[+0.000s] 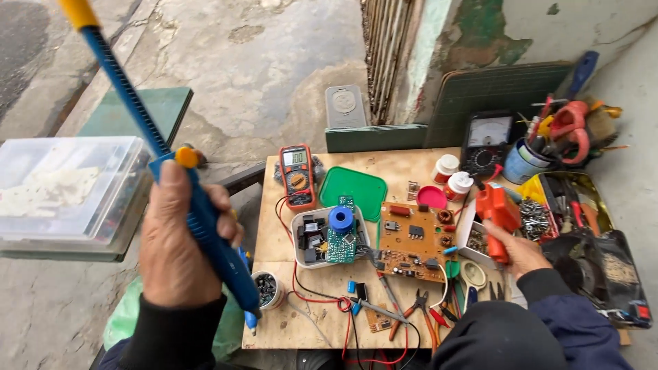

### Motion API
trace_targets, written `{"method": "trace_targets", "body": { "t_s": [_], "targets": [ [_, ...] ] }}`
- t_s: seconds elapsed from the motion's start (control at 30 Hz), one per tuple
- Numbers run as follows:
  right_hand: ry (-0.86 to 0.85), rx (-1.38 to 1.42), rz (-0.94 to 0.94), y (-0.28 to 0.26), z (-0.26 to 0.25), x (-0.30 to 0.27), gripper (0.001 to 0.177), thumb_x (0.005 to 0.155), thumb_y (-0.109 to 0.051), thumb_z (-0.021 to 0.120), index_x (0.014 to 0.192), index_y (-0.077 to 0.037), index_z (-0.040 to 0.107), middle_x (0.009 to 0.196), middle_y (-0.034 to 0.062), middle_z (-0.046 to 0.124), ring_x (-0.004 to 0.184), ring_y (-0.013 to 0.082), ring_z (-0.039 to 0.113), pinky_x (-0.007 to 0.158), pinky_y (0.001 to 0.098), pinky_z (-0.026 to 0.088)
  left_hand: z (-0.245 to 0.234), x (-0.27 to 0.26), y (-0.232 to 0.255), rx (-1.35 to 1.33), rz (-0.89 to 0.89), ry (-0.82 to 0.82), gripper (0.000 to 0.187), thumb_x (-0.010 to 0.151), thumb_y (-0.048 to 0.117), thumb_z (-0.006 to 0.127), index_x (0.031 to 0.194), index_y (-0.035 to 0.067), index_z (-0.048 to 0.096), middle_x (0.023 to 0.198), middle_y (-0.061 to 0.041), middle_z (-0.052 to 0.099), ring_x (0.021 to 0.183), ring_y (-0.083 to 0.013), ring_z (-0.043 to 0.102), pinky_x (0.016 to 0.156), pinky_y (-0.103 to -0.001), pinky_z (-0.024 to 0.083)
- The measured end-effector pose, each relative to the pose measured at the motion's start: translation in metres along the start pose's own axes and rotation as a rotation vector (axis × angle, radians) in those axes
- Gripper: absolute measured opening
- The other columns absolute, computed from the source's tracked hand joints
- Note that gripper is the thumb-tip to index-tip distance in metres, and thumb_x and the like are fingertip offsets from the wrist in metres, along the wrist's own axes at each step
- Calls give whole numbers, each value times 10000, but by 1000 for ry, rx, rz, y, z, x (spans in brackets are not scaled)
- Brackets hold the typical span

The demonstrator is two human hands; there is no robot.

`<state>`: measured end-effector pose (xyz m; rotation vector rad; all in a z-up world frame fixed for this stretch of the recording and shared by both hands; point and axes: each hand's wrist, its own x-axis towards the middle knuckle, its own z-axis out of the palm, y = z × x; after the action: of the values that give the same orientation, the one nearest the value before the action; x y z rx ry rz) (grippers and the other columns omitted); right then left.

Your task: The person holds a green circuit board and uses a hot air gun to apply heat to its components. They also handle a soldering iron and a multimeter is visible on the table.

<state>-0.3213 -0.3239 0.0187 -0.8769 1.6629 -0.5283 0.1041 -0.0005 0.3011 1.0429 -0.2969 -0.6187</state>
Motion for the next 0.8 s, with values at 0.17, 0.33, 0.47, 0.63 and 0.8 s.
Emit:
{"method": "trace_targets", "body": {
  "t_s": [0.17,0.33,0.47,0.63,0.8],
  "targets": [
    [-113,201,-162,-13,4,-37,386,1065,-440,809,1067,-92,641,769,20,529,575,134,421,542,323,377,-6,6,-13,111,128,0,315,1086,390,666,1098,137,479,850,-127,673,528,-171,563,472,-320,505],
    [148,12,-445,-10,15,-134,367,1053,-418,778,1097,-71,667,800,86,612,708,191,532,696,382,429,-8,3,-13,126,118,-2,284,1082,358,685,1193,127,563,860,-105,673,568,-168,582,505,-326,514],
    [119,114,-664,-3,1,-169,397,1043,-135,759,1372,13,593,985,239,752,758,317,720,718,412,629,-10,6,-11,113,98,6,270,1097,361,685,1196,146,556,873,-88,670,586,-175,583,507,-343,485],
    [121,-19,-464,4,-16,-193,270,1086,-177,728,1204,60,782,695,207,681,561,283,587,592,431,541,-7,1,-6,66,75,14,258,1087,357,718,1116,178,534,874,-89,668,577,-167,557,502,-322,450],
    [240,-70,-249,42,-28,-183,362,1084,-270,790,1000,82,794,688,227,677,542,312,548,557,450,460,-9,-7,8,-39,-163,53,395,925,646,721,1034,278,625,830,43,629,600,-88,531,567,-258,401]
  ]
}}
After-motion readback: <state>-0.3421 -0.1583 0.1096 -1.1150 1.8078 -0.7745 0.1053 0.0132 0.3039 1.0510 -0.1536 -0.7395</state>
